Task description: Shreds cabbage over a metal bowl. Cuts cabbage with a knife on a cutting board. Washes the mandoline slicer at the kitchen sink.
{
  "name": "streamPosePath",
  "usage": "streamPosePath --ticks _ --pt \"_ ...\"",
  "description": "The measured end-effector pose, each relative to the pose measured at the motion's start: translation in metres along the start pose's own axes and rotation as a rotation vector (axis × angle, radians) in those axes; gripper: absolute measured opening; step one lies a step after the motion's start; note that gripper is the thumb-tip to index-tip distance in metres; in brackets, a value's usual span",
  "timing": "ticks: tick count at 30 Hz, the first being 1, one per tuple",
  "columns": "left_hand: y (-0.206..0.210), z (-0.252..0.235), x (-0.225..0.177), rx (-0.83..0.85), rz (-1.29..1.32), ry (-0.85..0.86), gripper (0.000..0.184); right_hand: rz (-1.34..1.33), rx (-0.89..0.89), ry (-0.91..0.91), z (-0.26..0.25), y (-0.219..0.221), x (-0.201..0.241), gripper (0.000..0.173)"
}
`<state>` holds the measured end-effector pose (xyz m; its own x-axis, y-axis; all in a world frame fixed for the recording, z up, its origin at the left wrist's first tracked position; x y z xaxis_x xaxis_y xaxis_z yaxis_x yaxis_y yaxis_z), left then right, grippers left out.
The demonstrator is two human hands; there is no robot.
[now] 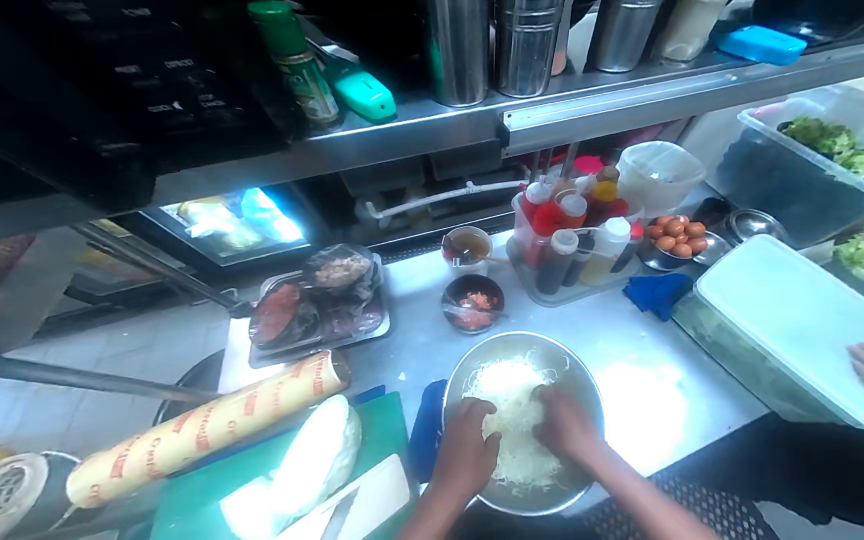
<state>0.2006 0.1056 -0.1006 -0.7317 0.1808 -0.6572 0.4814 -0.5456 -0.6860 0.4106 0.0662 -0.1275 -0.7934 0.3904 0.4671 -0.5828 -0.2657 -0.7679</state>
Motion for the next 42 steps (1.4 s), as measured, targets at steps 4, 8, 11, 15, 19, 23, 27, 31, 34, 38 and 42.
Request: streamPosePath --ticks 4,8,11,15,19,23,27,31,34,38,42 --pt "-0.026 0.007 -0.022 -0.131 0.256 0.130 0.030 -0.218 0.088 -0.083 0.013 -0.050 0.010 0.073" --pt "-0.053 0.012 -0.049 -0.301 0.371 0.252 0.024 -0.206 0.001 -0.130 0.038 -0.103 0.031 0.055" --pt "-0.075 0.021 -0.077 -0.435 0.474 0.384 0.018 -0.253 -0.286 -0.223 0.062 -0.140 0.045 0.021" --pt "-0.073 0.020 -0.088 -0.545 0.528 0.491 0.009 -0.482 -0.556 -0.326 0.062 -0.138 0.048 0.027" --pt "-0.001 -0.007 -0.033 -0.086 0.246 0.139 0.033 -0.142 -0.026 -0.148 0.007 -0.044 -0.001 0.029" --pt "0.001 0.013 0.002 -0.109 0.273 0.035 0.039 -0.211 0.046 -0.044 0.008 -0.047 -0.019 0.047" --pt "-0.017 0.036 0.028 -0.295 0.362 -0.100 0.023 -0.378 -0.205 0.016 0.013 -0.086 -0.019 0.020" --pt "-0.007 0.053 0.055 -0.313 0.536 -0.196 0.022 -0.137 0.064 -0.085 -0.006 -0.054 -0.005 0.047" --pt "0.007 0.070 0.070 -0.303 0.582 -0.258 0.026 0.002 0.111 -0.056 -0.028 -0.016 0.015 0.104" --pt "0.024 0.084 0.091 -0.277 0.581 -0.306 0.028 0.280 0.098 -0.082 -0.032 0.039 0.058 0.123" --pt "0.022 0.095 0.099 -0.305 0.598 -0.331 0.028 0.538 0.164 -0.328 0.019 0.072 0.080 0.071"
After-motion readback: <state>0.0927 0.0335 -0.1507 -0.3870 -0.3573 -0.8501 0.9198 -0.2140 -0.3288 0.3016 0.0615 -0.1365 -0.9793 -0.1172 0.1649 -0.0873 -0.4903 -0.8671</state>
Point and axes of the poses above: each hand's wrist, its own z-axis away from the middle knuckle, its own y-axis out of the palm, x = y × z, the point moved 5 cm from there along -z, towards the middle knuckle, and after that the axes turned 4 degrees about y, right-handed, at the moved point
